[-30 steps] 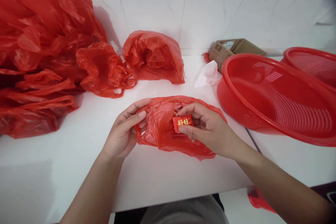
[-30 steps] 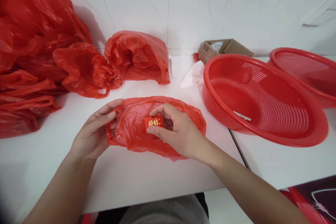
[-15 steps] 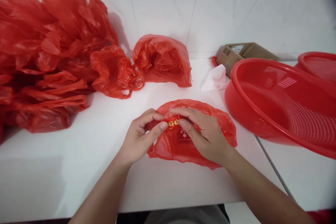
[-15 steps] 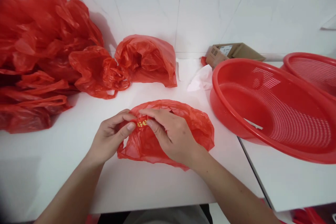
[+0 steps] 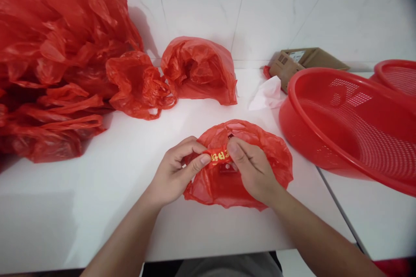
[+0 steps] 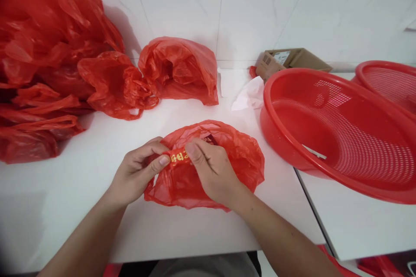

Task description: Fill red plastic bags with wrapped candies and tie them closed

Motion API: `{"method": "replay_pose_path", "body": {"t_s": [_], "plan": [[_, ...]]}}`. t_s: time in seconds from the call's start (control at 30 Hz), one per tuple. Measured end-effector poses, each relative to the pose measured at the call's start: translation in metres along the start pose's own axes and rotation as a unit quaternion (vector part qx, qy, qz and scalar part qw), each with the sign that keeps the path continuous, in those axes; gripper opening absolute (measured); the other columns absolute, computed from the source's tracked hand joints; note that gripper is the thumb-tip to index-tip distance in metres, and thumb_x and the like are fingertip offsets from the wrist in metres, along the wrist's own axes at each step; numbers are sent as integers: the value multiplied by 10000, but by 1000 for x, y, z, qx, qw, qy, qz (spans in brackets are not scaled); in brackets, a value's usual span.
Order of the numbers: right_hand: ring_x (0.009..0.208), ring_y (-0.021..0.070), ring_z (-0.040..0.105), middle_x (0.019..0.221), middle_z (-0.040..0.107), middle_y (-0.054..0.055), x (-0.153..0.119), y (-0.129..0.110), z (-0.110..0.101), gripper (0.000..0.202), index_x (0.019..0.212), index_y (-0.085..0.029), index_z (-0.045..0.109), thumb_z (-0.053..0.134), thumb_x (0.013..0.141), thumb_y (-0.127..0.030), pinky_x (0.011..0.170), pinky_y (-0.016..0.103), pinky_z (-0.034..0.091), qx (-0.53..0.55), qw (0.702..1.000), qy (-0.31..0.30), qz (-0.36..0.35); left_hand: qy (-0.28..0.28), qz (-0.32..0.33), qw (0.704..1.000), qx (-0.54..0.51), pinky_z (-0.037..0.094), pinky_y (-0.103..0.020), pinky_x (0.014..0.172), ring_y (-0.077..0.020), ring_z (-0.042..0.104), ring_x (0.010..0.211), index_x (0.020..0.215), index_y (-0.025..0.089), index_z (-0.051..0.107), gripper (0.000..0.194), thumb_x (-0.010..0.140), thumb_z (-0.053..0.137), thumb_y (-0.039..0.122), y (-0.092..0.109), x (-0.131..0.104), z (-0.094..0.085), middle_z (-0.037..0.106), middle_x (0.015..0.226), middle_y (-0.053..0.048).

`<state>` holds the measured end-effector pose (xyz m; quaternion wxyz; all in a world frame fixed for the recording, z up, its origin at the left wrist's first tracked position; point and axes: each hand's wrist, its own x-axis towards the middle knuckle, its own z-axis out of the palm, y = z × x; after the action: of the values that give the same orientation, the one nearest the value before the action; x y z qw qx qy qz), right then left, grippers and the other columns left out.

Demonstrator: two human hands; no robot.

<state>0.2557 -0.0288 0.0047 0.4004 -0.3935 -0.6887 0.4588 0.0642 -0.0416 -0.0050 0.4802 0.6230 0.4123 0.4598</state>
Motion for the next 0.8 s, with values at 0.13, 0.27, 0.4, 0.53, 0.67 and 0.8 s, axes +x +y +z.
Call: {"method": "replay_pose_path", "body": {"t_s": [0.13, 0.27, 0.4, 0.53, 0.67, 0.8], "plan": [[577, 132, 361, 643, 377, -11, -2, 1, 2, 403, 688, -221, 376, 379, 1014, -458, 530, 291, 335, 3, 1000, 0, 30, 2, -20, 1000, -16, 380, -247, 635, -110, 492, 677, 783, 199, 640, 188, 928, 608, 314, 2, 0, 0, 522, 778, 8], [569, 136, 362, 633, 373, -10, -3, 1, 3, 407, 684, -222, 357, 364, 1014, -460, 535, 294, 349, -28, 999, 5, 25, 0, -34, 999, -19, 384, -248, 637, -116, 494, 681, 770, 195, 637, 212, 918, 617, 346, 3, 0, 2, 520, 773, 6], [570, 124, 385, 628, 397, -17, 1, -5, -15, 420, 676, -216, 375, 381, 1009, -472, 540, 267, 361, -66, 997, 48, 16, 42, -38, 998, 8, 384, -253, 631, -121, 471, 649, 734, 194, 629, 288, 918, 599, 413, 3, 1, 1, 526, 736, 5], [592, 119, 456, 621, 477, -26, 4, -3, -39, 417, 686, -212, 444, 425, 989, -497, 575, 253, 387, -122, 989, 7, 81, 120, -27, 992, -12, 349, -255, 572, -114, 402, 578, 704, 199, 605, 363, 903, 587, 502, 2, 1, -5, 506, 683, 16], [717, 140, 614, 880, 671, -8, -2, 7, -44, 218, 973, -249, 598, 476, 975, -430, 682, 291, 483, -181, 971, -71, 142, 123, -47, 991, -38, 357, -243, 568, -111, 427, 597, 779, 213, 625, 304, 888, 616, 496, 2, -1, -7, 523, 719, 22], [671, 155, 651, 903, 703, 24, -13, -11, -67, 307, 1104, -258, 617, 480, 961, -492, 679, 333, 535, -188, 974, 16, 127, 114, -65, 991, -21, 366, -240, 587, -109, 434, 615, 822, 218, 636, 252, 881, 642, 463, 3, -1, -6, 541, 736, 26]]}}
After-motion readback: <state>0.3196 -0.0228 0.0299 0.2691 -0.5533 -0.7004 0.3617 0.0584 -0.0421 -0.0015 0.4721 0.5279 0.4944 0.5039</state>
